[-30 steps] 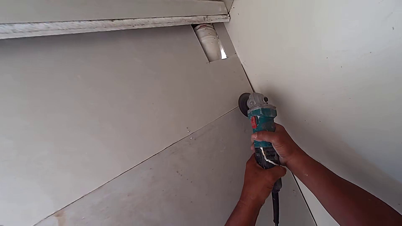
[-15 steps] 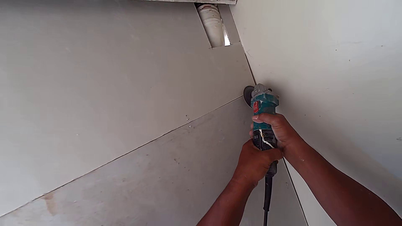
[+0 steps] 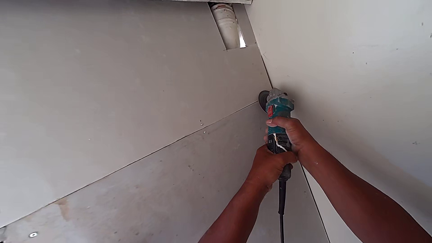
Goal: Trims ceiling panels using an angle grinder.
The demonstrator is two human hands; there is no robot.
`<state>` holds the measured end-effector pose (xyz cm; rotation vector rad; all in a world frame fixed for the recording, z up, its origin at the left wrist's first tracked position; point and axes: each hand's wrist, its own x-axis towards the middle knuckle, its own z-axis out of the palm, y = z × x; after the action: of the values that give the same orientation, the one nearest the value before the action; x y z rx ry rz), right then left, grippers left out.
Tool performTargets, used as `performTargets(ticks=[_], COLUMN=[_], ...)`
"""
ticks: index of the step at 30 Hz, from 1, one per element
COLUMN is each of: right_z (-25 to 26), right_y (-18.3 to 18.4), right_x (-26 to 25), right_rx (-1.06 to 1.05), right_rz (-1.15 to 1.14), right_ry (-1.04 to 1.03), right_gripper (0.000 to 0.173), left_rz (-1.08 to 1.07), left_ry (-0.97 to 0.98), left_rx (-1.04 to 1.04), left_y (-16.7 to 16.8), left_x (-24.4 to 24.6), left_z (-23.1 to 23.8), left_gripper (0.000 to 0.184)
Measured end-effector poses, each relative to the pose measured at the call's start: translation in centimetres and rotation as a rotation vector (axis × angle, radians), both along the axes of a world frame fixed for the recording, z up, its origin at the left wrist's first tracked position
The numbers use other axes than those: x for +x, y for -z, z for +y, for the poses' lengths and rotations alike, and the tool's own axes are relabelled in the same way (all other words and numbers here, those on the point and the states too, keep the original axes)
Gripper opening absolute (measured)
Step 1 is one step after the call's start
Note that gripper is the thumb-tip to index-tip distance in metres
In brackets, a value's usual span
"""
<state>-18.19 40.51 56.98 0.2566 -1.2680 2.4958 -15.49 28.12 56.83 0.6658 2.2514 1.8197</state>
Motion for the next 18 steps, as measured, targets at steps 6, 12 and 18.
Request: performTargets(ticks=[6, 12, 18], right_z=[0.3, -0.6, -0.5], right_y=[-0.8, -1.5, 0.0], right_x=[-0.3, 0.0, -0.1], right_rx=[-0.026, -0.017, -0.036], right_rz=[0.015, 0.038, 0.012], right_ry=[-0.017, -0.027, 0.006], right_gripper=[0.042, 0.04, 0.042], left_rz=[0.013, 0.029, 0.012], left_ry=[-0.009, -0.024, -0.01], left_rx=[-0.012, -0.01, -0.054], left_y=[-0.7, -1.1, -0.4], left_x=[0.1, 0.3, 0.0], left_z=[0.2, -0.6, -0.5], left_gripper=[0.025, 0.027, 0.03])
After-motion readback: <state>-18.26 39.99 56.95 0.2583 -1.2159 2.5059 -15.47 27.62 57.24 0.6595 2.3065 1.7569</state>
